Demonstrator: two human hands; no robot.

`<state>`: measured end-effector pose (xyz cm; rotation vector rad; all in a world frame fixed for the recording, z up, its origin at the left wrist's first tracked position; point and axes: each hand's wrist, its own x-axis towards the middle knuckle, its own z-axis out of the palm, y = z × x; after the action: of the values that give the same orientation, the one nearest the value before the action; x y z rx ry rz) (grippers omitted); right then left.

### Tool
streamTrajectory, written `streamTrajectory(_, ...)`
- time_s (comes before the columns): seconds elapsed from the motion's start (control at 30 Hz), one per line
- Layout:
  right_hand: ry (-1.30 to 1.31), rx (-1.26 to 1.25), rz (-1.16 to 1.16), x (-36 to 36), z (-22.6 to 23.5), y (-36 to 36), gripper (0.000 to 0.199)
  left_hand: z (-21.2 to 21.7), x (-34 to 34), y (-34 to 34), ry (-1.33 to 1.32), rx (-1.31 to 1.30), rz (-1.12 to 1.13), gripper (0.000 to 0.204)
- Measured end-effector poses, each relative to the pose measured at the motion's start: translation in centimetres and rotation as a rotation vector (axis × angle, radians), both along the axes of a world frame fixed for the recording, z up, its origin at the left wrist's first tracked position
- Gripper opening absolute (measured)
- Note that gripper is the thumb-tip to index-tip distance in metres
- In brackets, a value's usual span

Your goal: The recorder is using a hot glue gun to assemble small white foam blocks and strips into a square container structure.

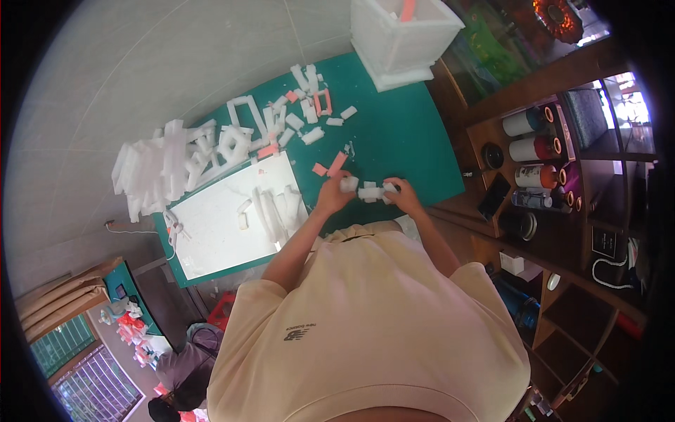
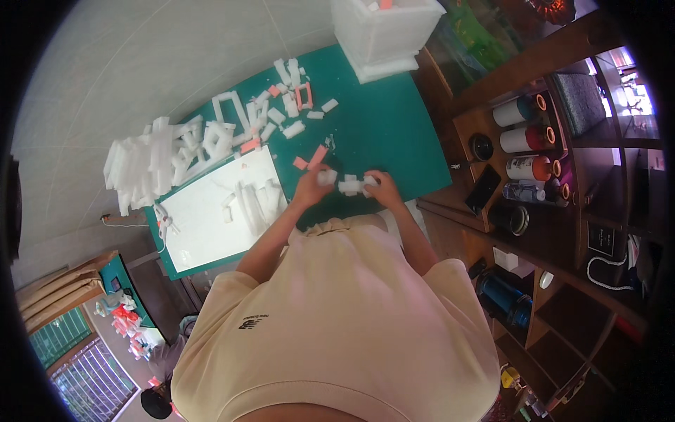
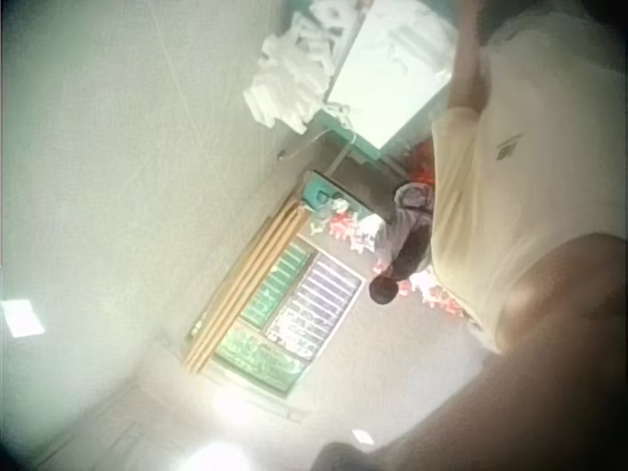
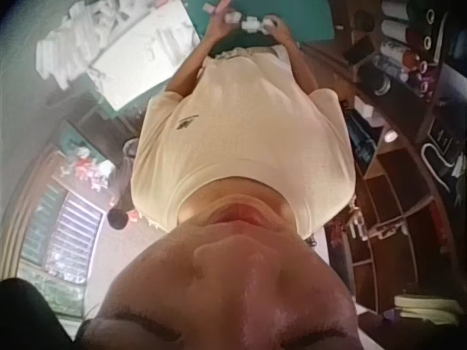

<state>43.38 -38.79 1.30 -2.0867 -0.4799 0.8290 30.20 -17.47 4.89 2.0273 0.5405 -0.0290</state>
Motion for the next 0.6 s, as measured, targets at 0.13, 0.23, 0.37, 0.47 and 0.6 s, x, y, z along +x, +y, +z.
streamTrajectory(0.13, 0.348, 0.152, -0.082, -0.3, 0.4, 0.5, 0.036, 1.2, -0.6, -1.0, -0.263, 0.099, 0.007, 0.053)
streamTrajectory(0.23, 0.447, 0.178, -0.13, -0.6, 0.9, 0.6, 0.04, 1.1, 0.6, -2.7, -0.205, 0.196, -0.178, 0.059)
streamTrajectory(0.37, 0.579, 0.217, -0.214, -0.9, 1.4, 0.6, 0.044, 0.6, 1.6, -3.6, -0.127, 0.281, -0.391, 0.061)
streamTrajectory(0.47, 0.652, 0.251, -0.27, -0.9, 1.7, 0.2, 0.041, 0.4, 1.5, -3.2, -0.131, 0.338, -0.462, 0.063)
streamTrajectory(0.6, 0.708, 0.334, -0.41, -0.9, 1.7, -0.7, 0.038, 0.5, 0.6, -2.2, -0.032, 0.326, -0.426, 0.065)
